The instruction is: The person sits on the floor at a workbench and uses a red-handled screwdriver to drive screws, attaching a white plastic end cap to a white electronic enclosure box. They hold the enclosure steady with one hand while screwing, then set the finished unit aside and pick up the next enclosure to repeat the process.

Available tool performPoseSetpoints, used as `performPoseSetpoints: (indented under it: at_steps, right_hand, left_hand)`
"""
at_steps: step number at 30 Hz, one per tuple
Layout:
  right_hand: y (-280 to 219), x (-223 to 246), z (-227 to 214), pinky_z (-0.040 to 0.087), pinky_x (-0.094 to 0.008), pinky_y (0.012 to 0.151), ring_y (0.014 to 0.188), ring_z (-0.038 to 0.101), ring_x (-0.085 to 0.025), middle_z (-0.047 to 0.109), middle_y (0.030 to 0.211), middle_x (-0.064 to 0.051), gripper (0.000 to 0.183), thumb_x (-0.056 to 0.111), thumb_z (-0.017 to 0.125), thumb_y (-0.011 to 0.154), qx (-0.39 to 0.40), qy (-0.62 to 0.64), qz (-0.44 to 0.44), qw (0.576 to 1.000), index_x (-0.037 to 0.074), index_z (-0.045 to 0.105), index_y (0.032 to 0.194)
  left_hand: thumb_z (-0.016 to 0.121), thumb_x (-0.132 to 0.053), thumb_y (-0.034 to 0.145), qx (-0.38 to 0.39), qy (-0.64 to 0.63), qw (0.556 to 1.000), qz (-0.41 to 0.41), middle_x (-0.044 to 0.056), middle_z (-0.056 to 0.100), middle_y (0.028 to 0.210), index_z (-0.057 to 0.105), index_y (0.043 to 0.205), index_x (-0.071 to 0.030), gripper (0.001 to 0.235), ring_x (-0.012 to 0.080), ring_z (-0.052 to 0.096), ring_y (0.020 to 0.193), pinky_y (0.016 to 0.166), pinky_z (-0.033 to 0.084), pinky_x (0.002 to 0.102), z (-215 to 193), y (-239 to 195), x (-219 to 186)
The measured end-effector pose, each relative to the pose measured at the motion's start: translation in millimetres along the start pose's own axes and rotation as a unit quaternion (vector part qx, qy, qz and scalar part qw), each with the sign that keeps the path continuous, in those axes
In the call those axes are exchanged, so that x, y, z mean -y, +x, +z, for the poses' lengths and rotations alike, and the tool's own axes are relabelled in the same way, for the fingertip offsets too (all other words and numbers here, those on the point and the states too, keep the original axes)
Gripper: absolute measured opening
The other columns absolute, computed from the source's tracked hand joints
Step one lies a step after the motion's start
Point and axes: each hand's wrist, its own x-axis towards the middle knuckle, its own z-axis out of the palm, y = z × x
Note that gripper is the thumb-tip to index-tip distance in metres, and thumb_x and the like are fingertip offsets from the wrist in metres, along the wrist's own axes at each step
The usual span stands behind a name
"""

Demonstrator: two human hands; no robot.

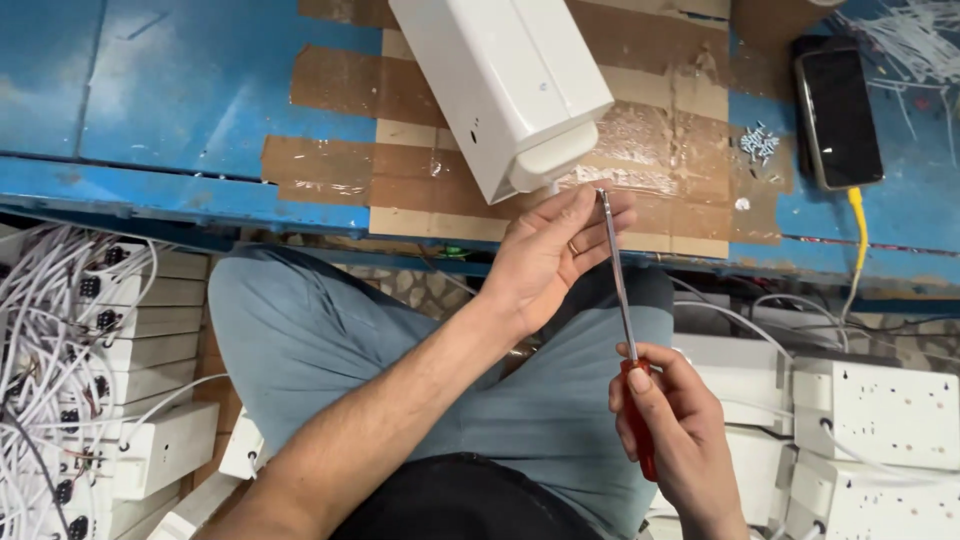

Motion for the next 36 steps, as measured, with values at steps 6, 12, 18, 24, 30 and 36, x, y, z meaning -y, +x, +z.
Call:
performPoseSetpoints:
  at_steps: [6, 12, 18, 24, 30, 36]
  right_hand:
    - [6.3, -5.3, -3.8, 0.039, -0.024, 0.038, 0.046, 0.052, -0.011, 0.070, 0.081, -0.012, 0.032, 0.013, 0.058, 0.097, 0.019, -0.003, 0.012, 1.000, 0.003, 0.059, 0.127]
    - [5.9, -5.3, -14.0, 0.041, -0.025, 0.039, 0.047, 0.057, -0.013, 0.075, 0.084, -0.015, 0.030, 0.013, 0.060, 0.096, 0.015, -0.055, 0.015, 0.998, 0.001, 0.063, 0.124]
    - [11.3, -23.7, -34.1, 0.042, -0.024, 0.041, 0.047, 0.056, -0.012, 0.073, 0.084, -0.017, 0.031, 0.015, 0.057, 0.100, 0.096, 0.123, 0.041, 0.987, -0.002, 0.061, 0.126]
    - [4.7, -9.3, -9.5, 0.049, -0.023, 0.049, 0.062, 0.063, -0.009, 0.074, 0.089, -0.012, 0.031, 0.004, 0.074, 0.088, -0.065, -0.140, -0.026, 0.988, -0.002, 0.060, 0.115]
    - [4.7, -22.3, -2.3, 0.050, -0.022, 0.053, 0.069, 0.065, -0.009, 0.075, 0.099, -0.010, 0.034, 0.001, 0.074, 0.087, -0.015, -0.057, -0.057, 0.997, -0.001, 0.060, 0.118]
    - [2.5, -16.8, 8.6, 0.049, -0.022, 0.050, 0.065, 0.064, -0.009, 0.076, 0.102, -0.009, 0.035, 0.003, 0.070, 0.089, -0.061, -0.130, -0.068, 0.987, 0.001, 0.059, 0.121]
  left_hand:
    - [0.057, -0.018, 0.109, -0.012, -0.045, 0.999, 0.021, 0.011, 0.075, 0.117, 0.069, 0.121, -0.006, 0.021, 0.0206, 0.073, 0.107, 0.093, 0.061, 0.036, -19.9, -0.6, -2.5]
    - [0.057, -0.019, 0.111, 0.043, 0.010, 0.999, 0.008, 0.014, 0.074, 0.114, 0.068, 0.120, -0.003, 0.021, 0.0234, 0.073, 0.108, 0.096, 0.062, 0.039, -32.4, -6.3, -14.5]
    - [0.057, -0.017, 0.109, 0.063, 0.024, 0.998, -0.010, 0.015, 0.074, 0.115, 0.068, 0.122, -0.004, 0.021, 0.0242, 0.073, 0.110, 0.098, 0.062, 0.040, -36.3, -10.0, -22.8]
    - [0.060, -0.021, 0.106, 0.029, 0.254, 0.967, 0.013, 0.015, 0.077, 0.107, 0.069, 0.121, 0.000, 0.028, 0.0232, 0.076, 0.101, 0.089, 0.066, 0.036, -48.4, -10.7, -41.2]
    - [0.067, -0.021, 0.101, -0.030, 0.183, 0.982, 0.031, 0.013, 0.076, 0.107, 0.069, 0.122, 0.000, 0.030, 0.0205, 0.075, 0.099, 0.091, 0.065, 0.038, -38.5, -20.4, -41.3]
    - [0.077, -0.037, 0.093, -0.108, 0.113, 0.984, 0.084, 0.007, 0.072, 0.114, 0.067, 0.121, -0.003, 0.045, 0.0161, 0.068, 0.105, 0.094, 0.055, 0.037, -17.8, -25.4, -27.7]
